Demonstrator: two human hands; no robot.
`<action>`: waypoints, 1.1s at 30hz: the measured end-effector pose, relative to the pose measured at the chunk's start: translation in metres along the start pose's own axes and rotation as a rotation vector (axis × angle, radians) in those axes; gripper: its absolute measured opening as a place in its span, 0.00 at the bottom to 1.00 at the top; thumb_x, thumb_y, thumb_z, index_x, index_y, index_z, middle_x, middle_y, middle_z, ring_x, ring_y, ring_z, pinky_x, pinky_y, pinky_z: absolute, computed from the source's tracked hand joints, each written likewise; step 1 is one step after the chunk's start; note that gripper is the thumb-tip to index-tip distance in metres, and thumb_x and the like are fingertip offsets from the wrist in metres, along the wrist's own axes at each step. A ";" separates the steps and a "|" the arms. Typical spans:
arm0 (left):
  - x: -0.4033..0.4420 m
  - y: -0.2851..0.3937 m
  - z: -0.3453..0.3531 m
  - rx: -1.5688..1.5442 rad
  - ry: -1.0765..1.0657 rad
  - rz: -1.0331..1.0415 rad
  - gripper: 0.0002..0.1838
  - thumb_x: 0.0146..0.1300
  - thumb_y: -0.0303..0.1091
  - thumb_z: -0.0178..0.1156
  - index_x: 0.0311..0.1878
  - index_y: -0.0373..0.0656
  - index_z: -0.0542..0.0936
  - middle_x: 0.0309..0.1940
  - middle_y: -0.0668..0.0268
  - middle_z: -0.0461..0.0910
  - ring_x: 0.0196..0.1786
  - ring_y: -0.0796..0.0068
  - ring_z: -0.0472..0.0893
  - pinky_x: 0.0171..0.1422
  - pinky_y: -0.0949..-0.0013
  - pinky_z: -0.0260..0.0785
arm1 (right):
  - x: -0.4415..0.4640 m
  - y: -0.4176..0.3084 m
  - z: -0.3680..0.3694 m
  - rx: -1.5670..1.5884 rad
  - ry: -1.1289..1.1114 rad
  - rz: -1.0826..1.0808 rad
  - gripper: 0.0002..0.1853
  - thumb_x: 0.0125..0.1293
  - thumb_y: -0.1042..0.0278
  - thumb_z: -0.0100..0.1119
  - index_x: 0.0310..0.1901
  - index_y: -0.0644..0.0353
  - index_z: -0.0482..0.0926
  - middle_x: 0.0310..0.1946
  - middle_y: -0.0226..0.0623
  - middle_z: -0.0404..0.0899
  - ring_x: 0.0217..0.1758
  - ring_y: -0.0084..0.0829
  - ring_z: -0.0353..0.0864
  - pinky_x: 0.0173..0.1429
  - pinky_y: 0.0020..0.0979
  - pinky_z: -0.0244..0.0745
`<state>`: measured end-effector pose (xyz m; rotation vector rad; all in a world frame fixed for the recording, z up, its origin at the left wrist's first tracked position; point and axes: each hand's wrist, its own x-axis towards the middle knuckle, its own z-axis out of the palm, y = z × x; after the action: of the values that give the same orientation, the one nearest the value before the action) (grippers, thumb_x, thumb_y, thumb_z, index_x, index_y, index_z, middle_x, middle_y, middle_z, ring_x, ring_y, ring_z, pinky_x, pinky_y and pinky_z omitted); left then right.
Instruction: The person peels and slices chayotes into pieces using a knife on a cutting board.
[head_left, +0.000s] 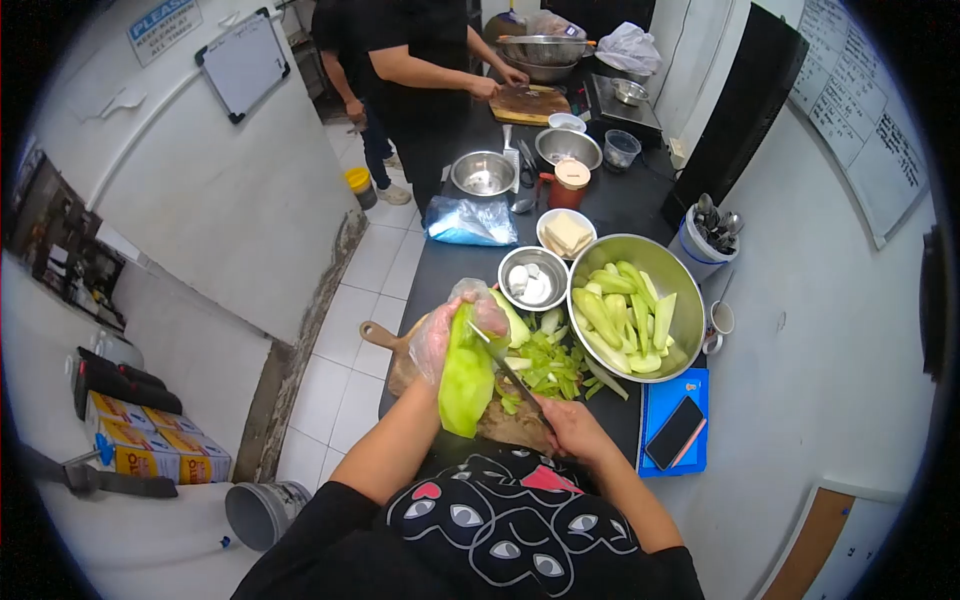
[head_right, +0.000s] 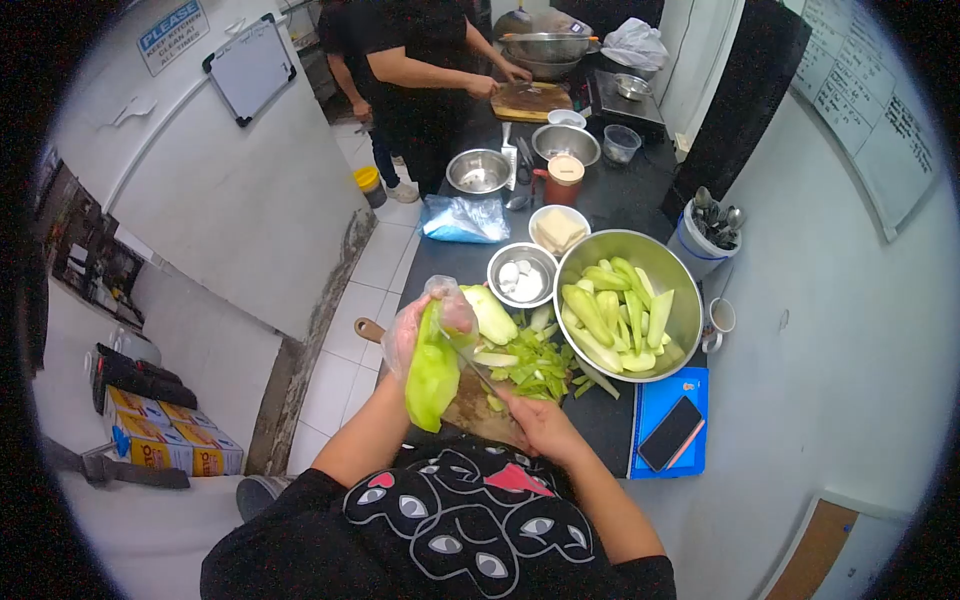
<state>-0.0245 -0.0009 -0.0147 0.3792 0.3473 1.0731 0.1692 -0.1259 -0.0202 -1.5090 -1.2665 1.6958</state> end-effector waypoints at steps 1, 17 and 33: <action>-0.002 0.001 -0.001 -0.049 -0.019 -0.035 0.24 0.66 0.44 0.44 0.58 0.37 0.68 0.37 0.64 0.76 0.39 0.70 0.77 0.49 0.68 0.71 | -0.004 -0.001 0.000 -0.099 0.065 -0.114 0.19 0.68 0.53 0.49 0.57 0.50 0.75 0.32 0.37 0.84 0.32 0.33 0.82 0.42 0.32 0.76; -0.009 0.009 0.013 -0.068 -0.012 -0.078 0.13 0.67 0.42 0.44 0.42 0.44 0.73 0.34 0.63 0.76 0.36 0.68 0.79 0.46 0.63 0.74 | -0.028 -0.023 -0.005 -0.697 0.397 -0.315 0.23 0.58 0.46 0.58 0.55 0.37 0.76 0.35 0.44 0.82 0.37 0.45 0.81 0.40 0.37 0.76; 0.009 0.002 0.008 -0.324 0.020 -0.060 0.11 0.66 0.43 0.44 0.38 0.47 0.70 0.30 0.64 0.72 0.35 0.66 0.75 0.47 0.60 0.71 | 0.005 0.004 0.000 -0.129 0.202 -0.306 0.20 0.67 0.54 0.53 0.56 0.55 0.76 0.37 0.36 0.84 0.36 0.27 0.82 0.41 0.27 0.75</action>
<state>-0.0189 0.0069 -0.0074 0.0686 0.1955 1.0542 0.1686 -0.1238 -0.0261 -1.4307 -1.4345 1.2575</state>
